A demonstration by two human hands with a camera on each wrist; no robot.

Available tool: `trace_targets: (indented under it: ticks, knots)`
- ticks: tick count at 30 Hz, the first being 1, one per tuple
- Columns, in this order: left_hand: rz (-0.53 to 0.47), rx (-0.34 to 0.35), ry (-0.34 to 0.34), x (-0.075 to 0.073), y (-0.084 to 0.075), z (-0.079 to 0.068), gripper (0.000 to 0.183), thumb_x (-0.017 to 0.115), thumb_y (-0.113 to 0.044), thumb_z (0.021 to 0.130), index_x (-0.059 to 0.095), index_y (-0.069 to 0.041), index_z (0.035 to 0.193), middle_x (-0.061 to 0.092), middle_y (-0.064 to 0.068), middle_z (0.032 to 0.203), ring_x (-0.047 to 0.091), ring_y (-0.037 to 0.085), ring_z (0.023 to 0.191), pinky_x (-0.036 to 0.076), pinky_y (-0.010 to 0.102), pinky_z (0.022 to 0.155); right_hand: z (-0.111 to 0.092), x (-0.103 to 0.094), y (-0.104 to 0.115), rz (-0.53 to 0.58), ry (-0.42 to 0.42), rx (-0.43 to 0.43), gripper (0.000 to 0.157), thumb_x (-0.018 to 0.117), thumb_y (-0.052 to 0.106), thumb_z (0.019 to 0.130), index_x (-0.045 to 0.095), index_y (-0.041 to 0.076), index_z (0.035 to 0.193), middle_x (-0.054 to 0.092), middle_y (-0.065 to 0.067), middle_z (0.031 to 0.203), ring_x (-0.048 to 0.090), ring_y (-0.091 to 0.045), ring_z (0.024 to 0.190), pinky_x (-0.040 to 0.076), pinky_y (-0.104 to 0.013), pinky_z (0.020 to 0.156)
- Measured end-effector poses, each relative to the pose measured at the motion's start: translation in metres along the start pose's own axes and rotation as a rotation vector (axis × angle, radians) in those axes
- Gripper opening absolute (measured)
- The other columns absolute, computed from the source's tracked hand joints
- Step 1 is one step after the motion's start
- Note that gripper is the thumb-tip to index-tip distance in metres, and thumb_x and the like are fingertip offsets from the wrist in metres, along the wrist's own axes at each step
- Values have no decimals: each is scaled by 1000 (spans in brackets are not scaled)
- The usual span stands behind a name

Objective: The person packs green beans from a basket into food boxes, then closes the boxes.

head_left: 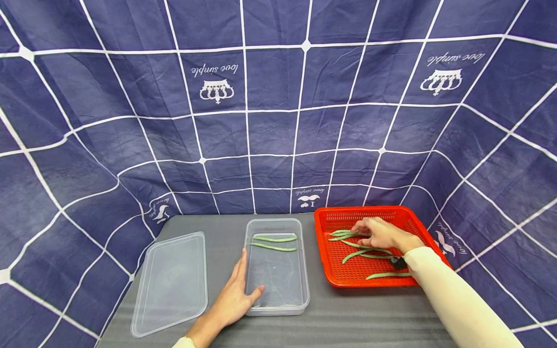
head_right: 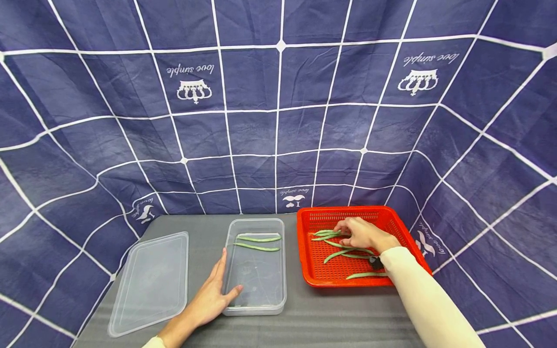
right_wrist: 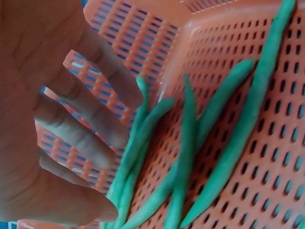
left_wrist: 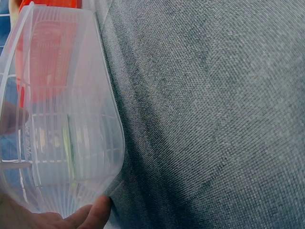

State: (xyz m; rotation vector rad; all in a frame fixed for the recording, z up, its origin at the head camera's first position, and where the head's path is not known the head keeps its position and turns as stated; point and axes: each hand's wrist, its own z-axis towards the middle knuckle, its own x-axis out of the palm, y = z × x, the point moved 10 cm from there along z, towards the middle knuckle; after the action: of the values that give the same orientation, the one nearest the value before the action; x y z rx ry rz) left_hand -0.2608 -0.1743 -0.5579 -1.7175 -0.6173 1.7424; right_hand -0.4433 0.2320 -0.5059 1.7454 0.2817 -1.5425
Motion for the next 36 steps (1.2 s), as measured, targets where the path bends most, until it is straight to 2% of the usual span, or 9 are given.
trace_targets:
  ticks: [8,15,21,29,36]
  knots:
    - [10,6,-2,0,0,0,120,87,-40,103,9,-8,188,31,26,191,39,54,173,42,72,135,-10,13,-13,85,75,36,37,99,8,87,85,8,122,83,-5,105,75,-20,97,66,-35,87]
    - [8,3,-3,0,-1,0,119,87,-40,103,10,-8,188,31,25,191,40,53,173,43,71,135,-14,22,-18,125,116,55,37,97,1,85,86,7,119,82,-5,102,74,-18,93,62,-26,81]
    - [9,4,-4,0,1,0,120,87,-41,103,9,-9,189,31,25,191,40,53,173,43,71,134,-15,25,-21,136,127,58,36,91,-7,79,84,9,111,76,-2,93,67,-9,84,52,-19,75]
    - [9,4,-10,0,1,1,121,87,-42,103,9,-10,189,31,25,191,41,54,172,43,70,135,-15,26,-20,146,125,50,36,83,-14,79,81,9,106,73,-1,87,61,-3,73,52,-20,68]
    - [11,0,-10,1,1,0,120,87,-41,103,9,-10,189,31,25,191,41,54,172,42,71,135,-14,25,-16,137,118,13,40,69,-20,80,81,8,105,73,0,84,59,-1,73,50,-19,67]
